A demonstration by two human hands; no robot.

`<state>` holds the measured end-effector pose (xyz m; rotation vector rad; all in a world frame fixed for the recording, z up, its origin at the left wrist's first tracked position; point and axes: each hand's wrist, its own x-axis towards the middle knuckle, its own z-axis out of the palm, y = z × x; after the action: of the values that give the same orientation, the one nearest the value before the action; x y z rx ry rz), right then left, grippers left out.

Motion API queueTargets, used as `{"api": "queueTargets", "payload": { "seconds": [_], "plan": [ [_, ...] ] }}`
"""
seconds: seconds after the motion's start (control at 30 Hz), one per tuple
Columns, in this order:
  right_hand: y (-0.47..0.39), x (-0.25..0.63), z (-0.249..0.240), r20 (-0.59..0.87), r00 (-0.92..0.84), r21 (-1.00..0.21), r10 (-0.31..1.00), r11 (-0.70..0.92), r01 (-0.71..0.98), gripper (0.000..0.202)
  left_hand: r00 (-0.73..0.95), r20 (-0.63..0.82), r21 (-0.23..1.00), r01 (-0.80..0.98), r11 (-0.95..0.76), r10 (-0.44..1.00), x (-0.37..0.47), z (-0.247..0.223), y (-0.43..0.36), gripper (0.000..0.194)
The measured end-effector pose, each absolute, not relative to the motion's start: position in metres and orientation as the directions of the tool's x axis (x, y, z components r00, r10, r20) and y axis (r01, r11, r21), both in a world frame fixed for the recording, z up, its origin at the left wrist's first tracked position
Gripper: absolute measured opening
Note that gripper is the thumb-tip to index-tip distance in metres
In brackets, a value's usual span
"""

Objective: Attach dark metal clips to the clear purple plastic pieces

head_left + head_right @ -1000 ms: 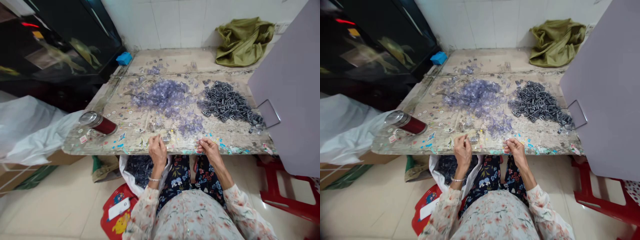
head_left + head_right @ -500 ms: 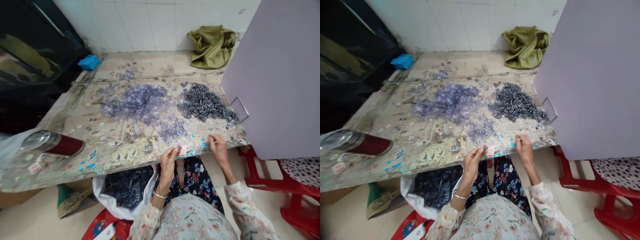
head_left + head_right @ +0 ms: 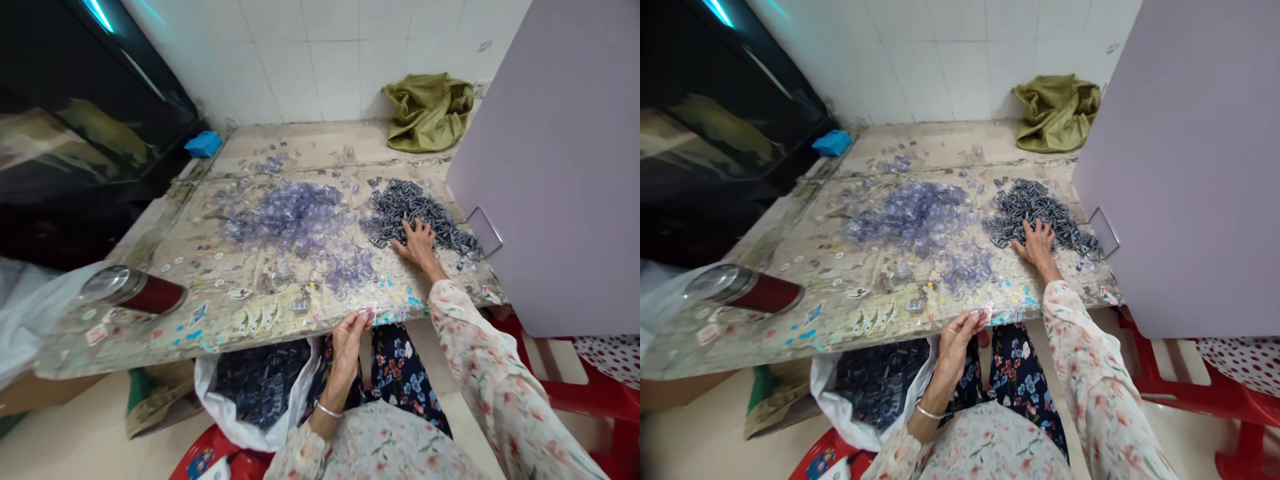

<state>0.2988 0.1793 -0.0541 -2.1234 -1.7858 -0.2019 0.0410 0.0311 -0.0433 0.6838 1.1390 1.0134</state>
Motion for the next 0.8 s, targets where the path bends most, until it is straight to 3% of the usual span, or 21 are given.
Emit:
{"api": "queueTargets", "payload": {
  "seconds": [0.13,0.43,0.5,0.67,0.73,0.8],
  "plan": [
    [0.169,0.273,-0.062,0.301,0.165,-0.214,0.939,-0.102,0.971,0.055,0.068,-0.430,0.850,-0.307,0.429,0.900,0.036,-0.045,0.029,0.035],
    [0.082,0.232,-0.079,0.386,-0.122,-0.335,0.914,0.262,0.905,0.042,0.118,-0.486,0.792,-0.360,0.493,0.866,0.041,-0.054,0.037,0.039],
    [0.081,0.240,-0.082,0.411,-0.066,-0.361,0.909,0.229,0.904,0.040,0.130,-0.496,0.778,-0.373,0.505,0.859,0.041,-0.053,0.039,0.040],
    [0.090,0.275,-0.081,0.515,0.316,-0.430,0.797,-0.079,0.899,0.042,0.106,-0.488,0.788,-0.374,0.489,0.867,0.039,-0.052,0.038,0.039],
    [0.085,0.280,-0.075,0.556,0.361,-0.414,0.749,-0.128,0.901,0.046,0.101,-0.485,0.791,-0.372,0.485,0.869,0.039,-0.053,0.038,0.038],
    [0.074,0.273,-0.070,0.573,0.290,-0.390,0.767,-0.056,0.919,0.041,0.106,-0.483,0.790,-0.375,0.485,0.869,0.039,-0.053,0.038,0.038]
  ]
}}
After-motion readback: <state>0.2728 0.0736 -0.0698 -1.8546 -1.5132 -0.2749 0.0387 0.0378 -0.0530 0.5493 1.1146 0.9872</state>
